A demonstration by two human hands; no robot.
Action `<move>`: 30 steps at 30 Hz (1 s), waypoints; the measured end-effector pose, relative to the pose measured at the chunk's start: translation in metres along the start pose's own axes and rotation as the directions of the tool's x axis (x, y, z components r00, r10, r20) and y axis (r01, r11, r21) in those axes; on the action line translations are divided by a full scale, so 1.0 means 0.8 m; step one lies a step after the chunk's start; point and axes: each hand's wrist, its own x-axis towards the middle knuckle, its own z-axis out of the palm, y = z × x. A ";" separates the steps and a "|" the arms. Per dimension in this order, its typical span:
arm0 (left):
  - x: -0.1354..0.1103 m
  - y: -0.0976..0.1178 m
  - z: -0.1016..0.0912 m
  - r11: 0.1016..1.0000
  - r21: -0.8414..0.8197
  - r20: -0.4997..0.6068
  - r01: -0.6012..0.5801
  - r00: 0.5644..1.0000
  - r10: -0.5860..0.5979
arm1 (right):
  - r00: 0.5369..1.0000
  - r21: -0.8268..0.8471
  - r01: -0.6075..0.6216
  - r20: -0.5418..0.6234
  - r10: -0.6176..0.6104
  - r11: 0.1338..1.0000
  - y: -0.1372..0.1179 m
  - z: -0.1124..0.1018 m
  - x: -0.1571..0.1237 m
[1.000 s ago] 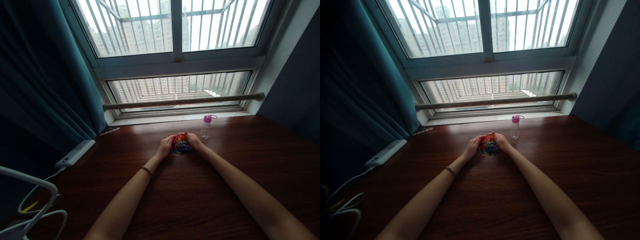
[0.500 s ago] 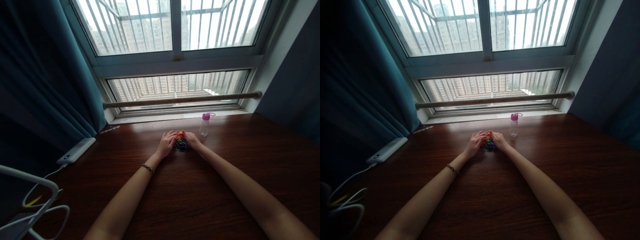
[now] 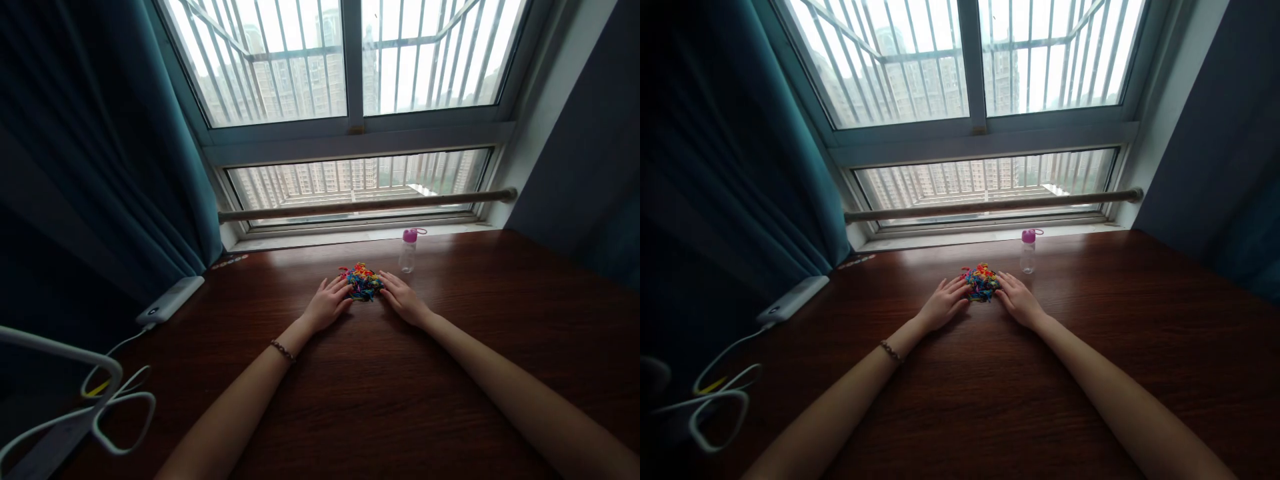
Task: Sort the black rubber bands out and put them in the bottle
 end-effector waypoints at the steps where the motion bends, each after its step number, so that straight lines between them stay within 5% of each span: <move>1: 0.000 0.002 -0.002 1.000 0.008 -0.002 -0.023 1.000 0.023 | 1.000 -0.002 0.014 -0.014 -0.014 1.000 -0.002 -0.002 0.000; 6: 0.001 0.008 -0.009 0.982 -0.025 0.102 -0.186 0.977 0.188 | 0.981 -0.011 0.170 0.100 -0.168 0.985 -0.017 -0.005 0.001; 16: -0.006 0.006 -0.004 0.981 -0.056 -0.059 -0.187 0.981 0.184 | 0.994 -0.075 -0.035 -0.109 0.027 0.997 -0.013 -0.009 -0.001; 21: -0.003 0.007 0.000 0.954 -0.174 -0.044 -0.245 0.970 0.241 | 0.999 0.033 0.051 -0.006 -0.051 0.998 -0.018 -0.006 -0.001; 24: -0.004 0.003 0.004 0.955 -0.198 -0.071 -0.218 0.975 0.208 | 0.994 0.131 0.031 -0.109 -0.016 0.991 -0.021 -0.010 0.000; 26: -0.006 -0.001 0.008 0.961 -0.200 -0.088 -0.190 0.980 0.176 | 0.947 0.156 -0.088 -0.292 0.131 0.984 -0.014 -0.016 0.003; 30: -0.006 -0.007 0.014 0.968 -0.190 -0.100 -0.166 0.984 0.149 | 0.664 0.206 -0.377 -0.619 0.419 0.903 0.034 -0.026 0.015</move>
